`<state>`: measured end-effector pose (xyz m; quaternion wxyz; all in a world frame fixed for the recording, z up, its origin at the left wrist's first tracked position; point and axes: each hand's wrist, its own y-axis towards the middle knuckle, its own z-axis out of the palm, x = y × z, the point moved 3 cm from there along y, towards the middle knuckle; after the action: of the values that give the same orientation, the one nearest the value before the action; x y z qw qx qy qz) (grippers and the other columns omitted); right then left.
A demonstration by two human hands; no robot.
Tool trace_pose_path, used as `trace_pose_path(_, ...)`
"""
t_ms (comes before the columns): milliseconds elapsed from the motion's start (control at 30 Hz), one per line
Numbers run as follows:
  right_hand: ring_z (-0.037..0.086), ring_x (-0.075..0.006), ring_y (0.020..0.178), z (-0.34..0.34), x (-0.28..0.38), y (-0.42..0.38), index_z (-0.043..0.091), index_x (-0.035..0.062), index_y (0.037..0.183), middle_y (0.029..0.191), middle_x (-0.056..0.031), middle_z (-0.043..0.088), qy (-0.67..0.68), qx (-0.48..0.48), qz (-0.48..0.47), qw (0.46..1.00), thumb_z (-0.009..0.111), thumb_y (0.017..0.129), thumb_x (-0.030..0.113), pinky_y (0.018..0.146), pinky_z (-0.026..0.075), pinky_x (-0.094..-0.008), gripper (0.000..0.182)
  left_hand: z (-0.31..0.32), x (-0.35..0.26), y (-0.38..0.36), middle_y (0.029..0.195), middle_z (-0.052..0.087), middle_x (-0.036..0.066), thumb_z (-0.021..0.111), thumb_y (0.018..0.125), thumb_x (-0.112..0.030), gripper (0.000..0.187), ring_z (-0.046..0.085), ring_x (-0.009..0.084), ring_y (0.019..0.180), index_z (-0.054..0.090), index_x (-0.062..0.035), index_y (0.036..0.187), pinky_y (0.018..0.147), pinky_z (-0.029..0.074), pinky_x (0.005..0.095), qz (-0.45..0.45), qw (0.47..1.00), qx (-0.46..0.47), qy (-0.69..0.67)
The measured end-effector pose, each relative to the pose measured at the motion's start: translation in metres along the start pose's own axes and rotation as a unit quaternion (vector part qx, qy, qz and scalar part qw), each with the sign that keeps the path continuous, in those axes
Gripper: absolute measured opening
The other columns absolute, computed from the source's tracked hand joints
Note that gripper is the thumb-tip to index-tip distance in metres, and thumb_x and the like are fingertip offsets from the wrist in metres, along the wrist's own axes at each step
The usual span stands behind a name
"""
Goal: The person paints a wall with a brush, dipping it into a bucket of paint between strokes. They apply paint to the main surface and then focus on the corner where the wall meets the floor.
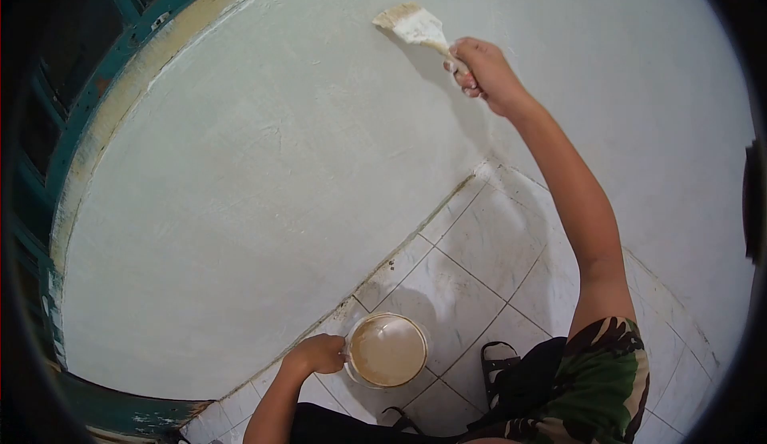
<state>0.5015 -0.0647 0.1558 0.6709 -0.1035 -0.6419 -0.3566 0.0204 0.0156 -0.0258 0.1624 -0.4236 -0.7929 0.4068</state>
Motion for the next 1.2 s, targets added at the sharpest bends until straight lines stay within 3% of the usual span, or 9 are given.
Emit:
trace_pose_path(267, 0.045, -0.0076, 0.049, -0.024, -0.173, -0.037, 0.057, 0.0064, 0.095, 0.071, -0.0019, 0.056, 0.079, 0.037, 0.140, 0.986, 0.051, 0.098, 0.020, 0.040, 0.033, -0.0244, 0.015, 0.002, 0.004, 0.003, 0.095, 0.068, 0.025, 0.060, 0.092, -0.032, 0.035, 0.066, 0.0418, 0.094, 0.065, 0.0008, 0.103, 0.082, 0.051, 0.0483, 0.013, 1.000, 0.002, 0.004)
trace_pose_path(400, 0.046, -0.0110, 0.047, -0.061, -0.228, -0.070, 0.059, 0.0036, 0.087, 0.066, -0.0033, 0.055, -0.069, 0.036, 0.279, 0.957, 0.051, 0.097, 0.020, 0.039, 0.035, -0.0289, 0.021, 0.001, 0.001, 0.000, 0.094, 0.068, 0.025, 0.060, 0.092, -0.032, 0.035, 0.066, 0.0413, 0.093, 0.066, 0.0009, 0.102, 0.082, 0.051, 0.0482, 0.017, 1.000, -0.004, 0.008)
trace_pose_path(467, 0.048, -0.0138, 0.047, -0.089, -0.289, -0.071, 0.060, 0.0014, 0.084, 0.067, -0.0063, 0.057, -0.268, 0.126, 0.254, 0.921, 0.052, 0.094, 0.021, 0.039, 0.035, -0.0316, 0.023, -0.001, -0.002, -0.001, 0.094, 0.068, 0.025, 0.060, 0.092, -0.032, 0.035, 0.066, 0.0410, 0.092, 0.066, 0.0010, 0.102, 0.081, 0.051, 0.0482, 0.020, 1.000, -0.011, 0.008)
trace_pose_path(500, 0.051, -0.0157, 0.048, -0.089, -0.294, -0.082, 0.061, -0.0016, 0.083, 0.067, -0.0090, 0.058, -0.199, 0.026, 0.320, 0.926, 0.054, 0.092, 0.019, 0.038, 0.035, -0.0335, 0.024, -0.001, -0.004, -0.002, 0.100, 0.069, 0.025, 0.061, 0.091, -0.031, 0.036, 0.066, 0.0408, 0.097, 0.067, 0.0015, 0.104, 0.085, 0.051, 0.0477, 0.012, 1.000, -0.005, 0.011)
trace_pose_path(567, 0.051, -0.0168, 0.047, -0.085, -0.295, -0.085, 0.063, -0.0032, 0.079, 0.063, -0.0099, 0.057, -0.214, 0.013, 0.348, 0.912, 0.056, 0.090, 0.018, 0.038, 0.035, -0.0341, 0.025, -0.003, -0.005, -0.004, 0.105, 0.069, 0.025, 0.061, 0.091, -0.031, 0.037, 0.066, 0.0406, 0.102, 0.068, 0.0021, 0.107, 0.089, 0.051, 0.0472, 0.000, 1.000, -0.002, 0.014)
trace_pose_path(700, 0.046, -0.0153, 0.042, -0.059, -0.220, -0.028, 0.063, 0.0002, 0.072, 0.055, -0.0078, 0.053, -0.206, 0.015, 0.223, 0.953, 0.061, 0.087, 0.019, 0.038, 0.033, -0.0331, 0.024, 0.001, -0.001, -0.001, 0.101, 0.069, 0.025, 0.060, 0.092, -0.032, 0.038, 0.066, 0.0411, 0.099, 0.067, 0.0017, 0.106, 0.087, 0.050, 0.0477, 0.009, 1.000, 0.001, 0.010)
trace_pose_path(833, 0.047, -0.0125, 0.045, -0.028, -0.073, 0.005, 0.064, 0.0006, 0.072, 0.057, -0.0049, 0.054, -0.262, -0.010, 0.126, 0.957, 0.060, 0.087, 0.018, 0.040, 0.034, -0.0307, 0.024, 0.004, 0.004, 0.004, 0.096, 0.068, 0.026, 0.059, 0.093, -0.033, 0.038, 0.065, 0.0416, 0.096, 0.065, 0.0017, 0.106, 0.084, 0.050, 0.0484, 0.028, 0.999, -0.009, 0.017)
trace_pose_path(967, 0.039, -0.0047, 0.047, -0.008, 0.023, 0.002, 0.060, 0.0060, 0.076, 0.063, 0.0009, 0.054, -0.170, -0.006, 0.050, 0.984, 0.054, 0.092, 0.018, 0.042, 0.029, -0.0244, 0.021, 0.002, 0.003, 0.004, 0.097, 0.068, 0.027, 0.059, 0.093, -0.032, 0.038, 0.065, 0.0420, 0.096, 0.065, 0.0021, 0.106, 0.084, 0.050, 0.0486, 0.030, 0.999, -0.005, 0.011)
trace_pose_path(1200, 0.040, -0.0042, 0.051, 0.024, 0.064, 0.022, 0.058, 0.0053, 0.085, 0.072, -0.0016, 0.056, 0.001, 0.006, -0.073, 0.997, 0.053, 0.094, 0.017, 0.043, 0.030, -0.0241, 0.016, 0.001, 0.002, -0.001, 0.095, 0.067, 0.026, 0.058, 0.093, -0.032, 0.037, 0.065, 0.0418, 0.095, 0.064, 0.0021, 0.106, 0.083, 0.050, 0.0489, 0.020, 1.000, 0.002, 0.000)
